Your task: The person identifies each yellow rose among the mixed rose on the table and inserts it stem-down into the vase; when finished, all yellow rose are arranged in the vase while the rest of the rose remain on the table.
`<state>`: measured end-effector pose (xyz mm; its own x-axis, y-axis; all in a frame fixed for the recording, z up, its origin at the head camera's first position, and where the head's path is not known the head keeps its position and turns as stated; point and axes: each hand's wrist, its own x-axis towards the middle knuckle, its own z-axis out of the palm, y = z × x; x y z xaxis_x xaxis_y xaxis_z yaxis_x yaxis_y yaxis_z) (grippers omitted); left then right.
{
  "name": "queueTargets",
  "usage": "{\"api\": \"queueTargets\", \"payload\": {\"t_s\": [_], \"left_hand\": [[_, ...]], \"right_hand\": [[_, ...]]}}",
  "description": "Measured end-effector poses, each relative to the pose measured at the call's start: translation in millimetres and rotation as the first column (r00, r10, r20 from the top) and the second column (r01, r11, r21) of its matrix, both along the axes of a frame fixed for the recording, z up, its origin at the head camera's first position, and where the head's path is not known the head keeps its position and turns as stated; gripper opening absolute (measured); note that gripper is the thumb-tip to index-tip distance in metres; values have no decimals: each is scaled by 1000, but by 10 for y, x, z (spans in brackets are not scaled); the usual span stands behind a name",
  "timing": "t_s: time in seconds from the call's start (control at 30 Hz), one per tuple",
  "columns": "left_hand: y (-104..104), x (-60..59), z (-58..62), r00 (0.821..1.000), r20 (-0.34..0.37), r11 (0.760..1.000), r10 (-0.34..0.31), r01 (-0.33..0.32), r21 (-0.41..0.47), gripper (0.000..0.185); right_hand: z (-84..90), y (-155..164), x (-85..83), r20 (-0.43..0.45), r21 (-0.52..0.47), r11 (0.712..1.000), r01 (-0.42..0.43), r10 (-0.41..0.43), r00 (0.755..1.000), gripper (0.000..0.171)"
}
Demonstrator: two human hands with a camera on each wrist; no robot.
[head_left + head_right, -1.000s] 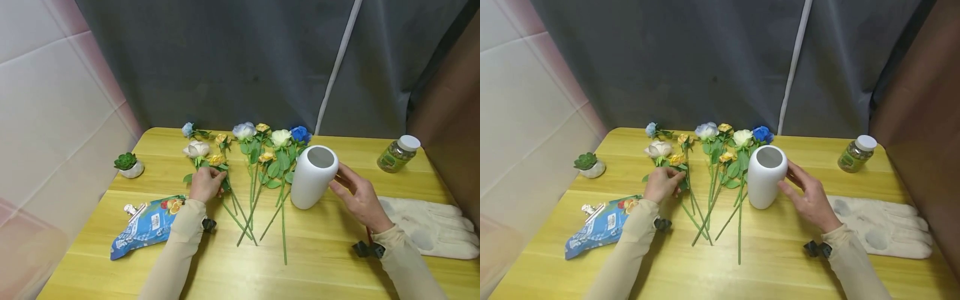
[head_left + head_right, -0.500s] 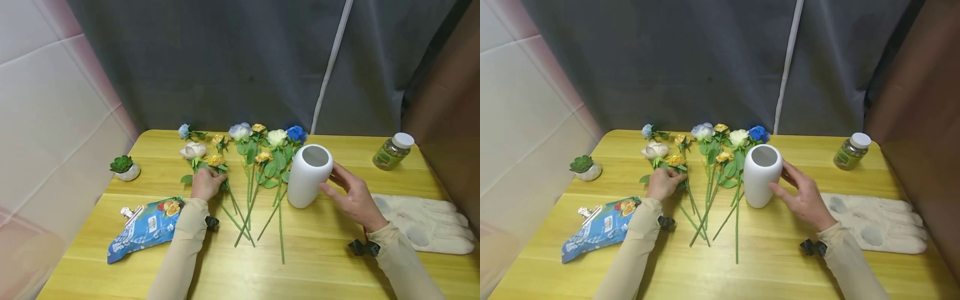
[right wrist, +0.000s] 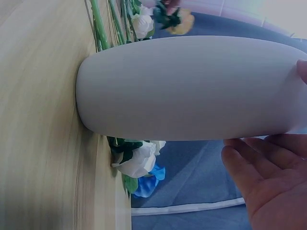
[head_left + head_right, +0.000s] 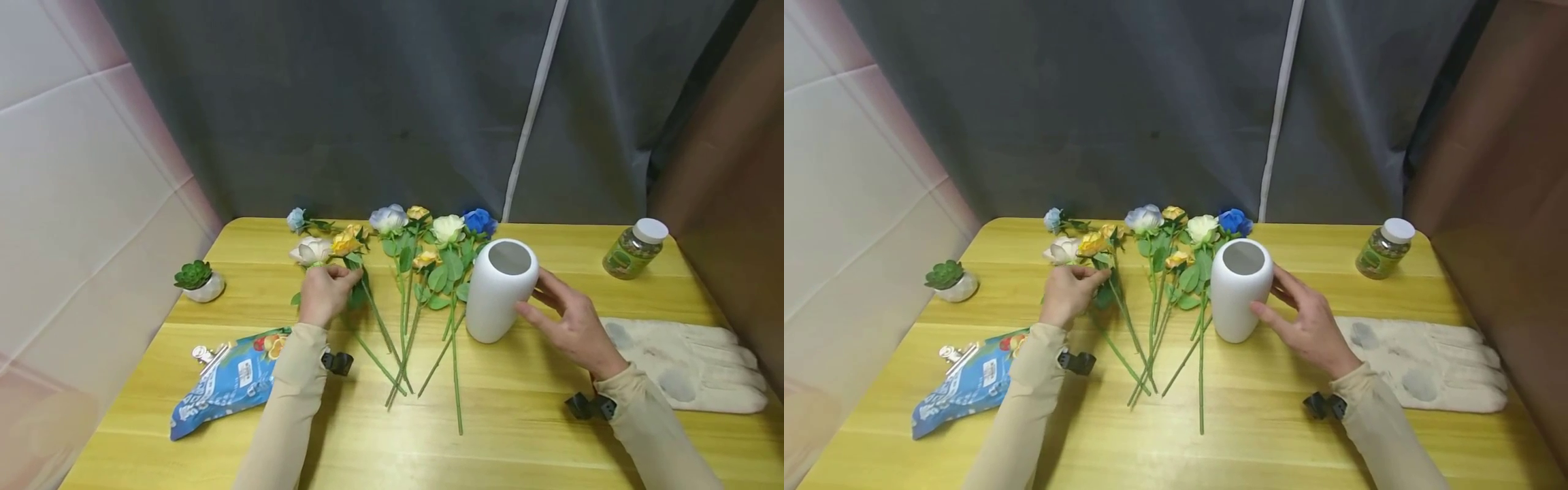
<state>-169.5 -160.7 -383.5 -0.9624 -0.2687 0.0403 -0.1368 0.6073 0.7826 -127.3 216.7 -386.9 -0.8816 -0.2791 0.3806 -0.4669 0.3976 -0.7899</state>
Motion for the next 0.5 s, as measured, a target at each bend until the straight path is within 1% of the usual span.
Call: {"api": "queueTargets", "payload": {"t_s": [0.1, 0.17, 0.27, 0.33, 0.4, 0.5], "left_hand": [[36, 2, 121, 997, -83, 1000, 5, -3, 21, 28], [63, 8, 205, 989, -148, 999, 12, -7, 34, 26], [103, 27, 338, 970, -242, 997, 18, 2, 80, 24], [133, 42, 427, 955, -295, 989, 31, 13, 145, 23], [170, 61, 521, 941, -335, 970, 50, 34, 241, 23], [225, 97, 660, 915, -393, 921, 88, 76, 383, 23]], "right_hand": [[2, 10, -1, 0, 8, 1000, 8, -8, 1000, 62], [-6, 16, -8, -6, 5, 1000, 8, -8, 1000, 62], [-25, 21, -21, -17, -6, 1000, 2, -2, 1000, 62], [-33, 21, -27, -20, -11, 1000, -1, 1, 1000, 62], [-36, 17, -31, -19, -6, 1000, 0, 0, 1000, 61], [-33, 7, -38, -7, 3, 1000, 2, -2, 1000, 61]]}}
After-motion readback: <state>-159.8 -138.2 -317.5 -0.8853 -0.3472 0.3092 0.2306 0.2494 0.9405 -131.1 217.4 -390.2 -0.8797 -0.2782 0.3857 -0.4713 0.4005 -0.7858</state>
